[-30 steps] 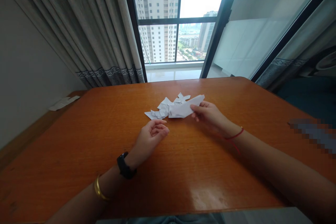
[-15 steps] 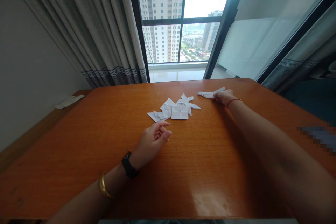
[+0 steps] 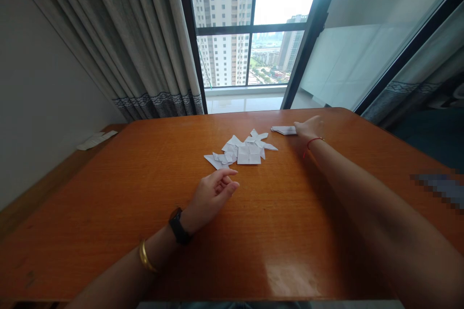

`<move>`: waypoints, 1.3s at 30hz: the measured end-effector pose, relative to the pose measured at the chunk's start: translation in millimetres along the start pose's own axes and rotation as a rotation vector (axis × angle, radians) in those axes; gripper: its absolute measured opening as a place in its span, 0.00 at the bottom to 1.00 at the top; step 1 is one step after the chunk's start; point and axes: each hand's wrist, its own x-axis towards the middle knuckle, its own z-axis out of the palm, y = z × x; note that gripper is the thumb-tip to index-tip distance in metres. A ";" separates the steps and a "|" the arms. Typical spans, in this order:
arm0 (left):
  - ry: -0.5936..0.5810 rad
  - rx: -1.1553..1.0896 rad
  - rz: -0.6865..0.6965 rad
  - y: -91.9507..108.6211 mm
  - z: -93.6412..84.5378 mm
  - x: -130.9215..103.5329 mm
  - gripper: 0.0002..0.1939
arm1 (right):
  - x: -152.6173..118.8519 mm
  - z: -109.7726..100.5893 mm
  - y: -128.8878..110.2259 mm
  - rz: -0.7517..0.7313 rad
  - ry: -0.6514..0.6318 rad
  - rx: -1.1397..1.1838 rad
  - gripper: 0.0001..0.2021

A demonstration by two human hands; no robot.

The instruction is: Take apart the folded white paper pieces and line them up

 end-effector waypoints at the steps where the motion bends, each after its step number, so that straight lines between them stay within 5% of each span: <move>1: 0.002 0.011 0.005 0.1 -0.1 0.1 0.17 | -8.4 -0.7 -5.1 -0.062 0.007 -0.010 0.25; 6: -0.004 0.076 0.023 2.6 -0.2 0.4 0.15 | -73.0 4.3 -22.3 -0.469 -0.201 0.003 0.13; 10: -0.037 0.110 -0.001 5.7 0.1 0.5 0.14 | -121.4 17.3 -24.5 -0.755 -0.258 -0.097 0.21; 13: -0.059 0.122 -0.012 7.1 -0.4 1.1 0.14 | -131.3 25.5 -24.1 -0.676 -0.324 -0.082 0.24; 17: -0.064 0.090 -0.045 6.1 -0.4 1.1 0.14 | -129.0 21.5 -24.9 -0.564 -0.502 0.111 0.14; 23: -0.032 -0.188 -0.227 1.0 3.8 -0.4 0.37 | -155.8 -7.9 -39.7 -0.355 -1.189 0.577 0.19; 29: -0.061 -0.253 -0.208 4.1 -0.8 3.9 0.23 | -171.0 -21.3 -49.3 -0.292 -1.430 0.609 0.20; 32: -0.157 -0.469 -0.312 6.9 -2.1 4.0 0.17 | -166.9 -20.3 -46.1 -0.394 -1.290 0.490 0.18; 37: -0.114 -0.774 -0.560 12.6 1.9 0.5 0.14 | -155.2 -9.2 -33.8 -0.867 -0.387 -0.055 0.10; 39: -0.106 -0.833 -0.621 14.2 3.3 -0.2 0.14 | -150.3 -1.2 -29.2 -1.004 -0.254 -0.219 0.14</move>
